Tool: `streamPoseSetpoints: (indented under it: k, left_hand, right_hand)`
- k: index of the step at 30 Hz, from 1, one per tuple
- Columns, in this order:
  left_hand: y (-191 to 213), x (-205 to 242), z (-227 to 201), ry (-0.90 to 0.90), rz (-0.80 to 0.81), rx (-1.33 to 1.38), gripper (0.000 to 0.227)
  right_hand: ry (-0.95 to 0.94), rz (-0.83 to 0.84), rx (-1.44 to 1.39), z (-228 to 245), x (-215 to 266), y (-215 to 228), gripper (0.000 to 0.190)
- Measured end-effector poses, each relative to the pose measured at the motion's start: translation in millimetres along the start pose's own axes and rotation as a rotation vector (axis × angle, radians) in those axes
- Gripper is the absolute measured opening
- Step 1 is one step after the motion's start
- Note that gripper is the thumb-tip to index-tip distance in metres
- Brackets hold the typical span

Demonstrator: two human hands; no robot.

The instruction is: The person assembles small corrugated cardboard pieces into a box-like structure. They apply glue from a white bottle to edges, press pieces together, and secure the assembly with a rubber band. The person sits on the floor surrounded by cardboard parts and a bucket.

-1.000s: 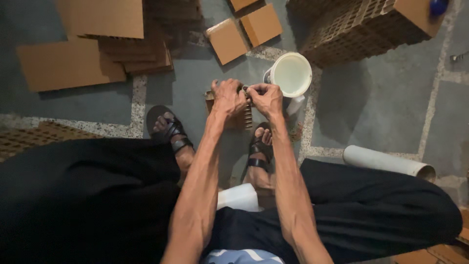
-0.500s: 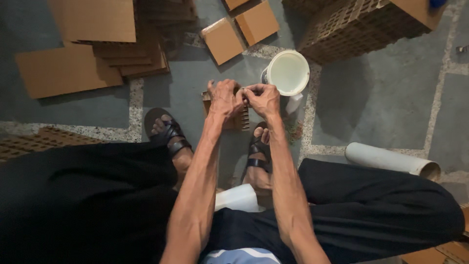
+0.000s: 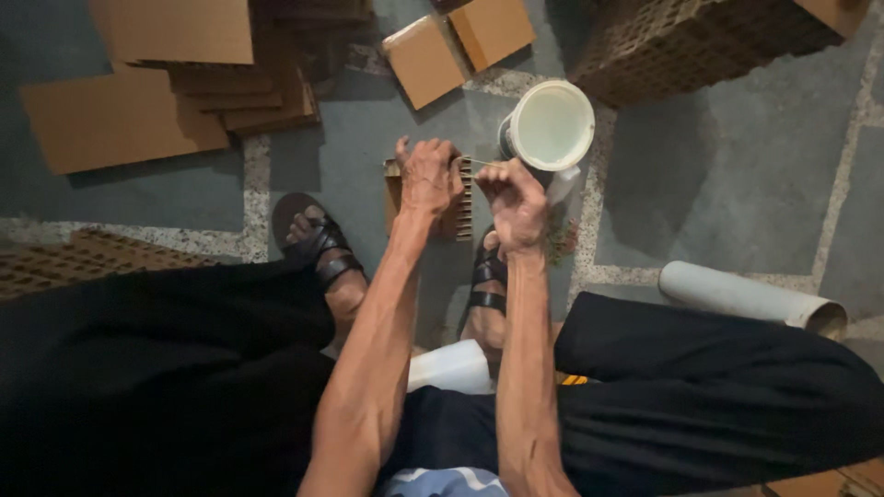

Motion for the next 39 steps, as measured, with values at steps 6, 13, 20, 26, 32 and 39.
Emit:
streamPoseSetpoints:
  k: [6, 13, 20, 26, 32, 39]
  left_hand:
    - [-5.0, 5.2, 4.9, -0.008, -0.013, -0.027, 0.011]
    - [0.7, 9.2, 2.6, -0.029, 0.060, 0.042, 0.021]
    - [3.2, 5.0, -6.6, 0.002, 0.039, -0.042, 0.036]
    - [-7.0, 9.8, 6.5, 0.043, 0.066, 0.027, 0.033]
    - [-14.9, 11.0, 24.4, -0.125, -0.075, 0.001, 0.035]
    - [-40.7, 7.9, 50.5, -0.067, 0.069, -0.022, 0.048]
  right_hand:
    - [-0.010, 0.052, 0.020, 1.2, -20.8, -26.9, 0.048]
    - [-0.107, -0.301, 0.437, 34.9, -0.8, 2.6, 0.047]
    - [0.058, -0.213, 1.418, -10.8, 80.0, -23.7, 0.098]
    - [0.306, -0.257, 1.440, -30.7, 47.1, -27.1, 0.084]
    - [0.750, -0.003, 1.596, -18.5, -12.9, -39.2, 0.056]
    - [0.436, 0.226, 1.600, -29.8, -46.5, -24.1, 0.045]
Point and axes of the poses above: each hand's wrist, its own x-axis away from the middle knuckle, its own y-axis out of the back of the hand, z = x × y, the point moved 9 cm from there along -x, towards the middle knuckle, and after that the axes turned 14 degrees about x, right-handed, at the moved point
